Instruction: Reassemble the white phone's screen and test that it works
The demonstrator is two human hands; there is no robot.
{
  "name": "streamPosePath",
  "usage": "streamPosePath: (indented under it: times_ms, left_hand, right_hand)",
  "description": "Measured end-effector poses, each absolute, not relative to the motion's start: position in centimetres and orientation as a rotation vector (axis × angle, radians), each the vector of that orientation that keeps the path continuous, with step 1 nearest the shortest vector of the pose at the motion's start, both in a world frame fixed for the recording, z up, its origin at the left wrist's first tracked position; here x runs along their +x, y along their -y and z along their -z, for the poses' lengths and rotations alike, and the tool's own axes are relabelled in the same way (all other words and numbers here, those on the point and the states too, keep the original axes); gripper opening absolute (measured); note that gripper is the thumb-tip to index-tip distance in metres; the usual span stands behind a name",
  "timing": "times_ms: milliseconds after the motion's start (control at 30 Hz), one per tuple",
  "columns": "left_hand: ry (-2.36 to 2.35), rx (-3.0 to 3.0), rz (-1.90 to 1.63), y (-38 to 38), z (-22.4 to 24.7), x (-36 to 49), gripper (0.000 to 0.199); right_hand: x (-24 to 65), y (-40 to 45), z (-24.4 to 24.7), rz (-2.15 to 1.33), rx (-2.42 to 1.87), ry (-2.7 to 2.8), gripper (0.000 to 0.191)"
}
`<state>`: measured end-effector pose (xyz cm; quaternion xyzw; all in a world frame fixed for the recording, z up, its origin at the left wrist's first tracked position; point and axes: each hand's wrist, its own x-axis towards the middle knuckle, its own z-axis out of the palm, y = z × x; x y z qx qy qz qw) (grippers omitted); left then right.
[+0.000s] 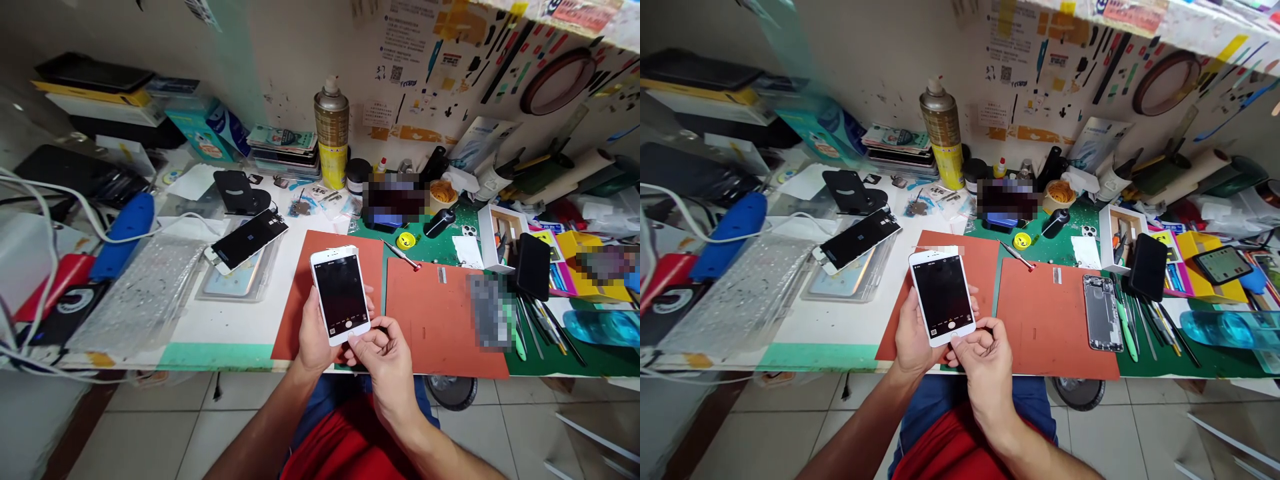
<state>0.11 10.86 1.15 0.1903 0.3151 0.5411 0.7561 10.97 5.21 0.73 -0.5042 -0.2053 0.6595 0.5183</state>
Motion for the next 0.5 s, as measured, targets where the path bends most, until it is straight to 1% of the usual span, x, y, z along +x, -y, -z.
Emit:
streamPosePath:
  times_ms: [167,500]
  left_hand:
    - [-0.672,0.383,-1.197,-10.86,-1.03,0.14,0.078]
    - [-0.697,0.368,-1.161,-10.76,-1.26,0.03,0.080]
  right_hand:
    - [10.97,-5.19,-0.72,-1.583,-1.207,0.481,0.049]
    - [10.90,-5.28,-0.74,-1.576,-1.200,0.490,0.049]
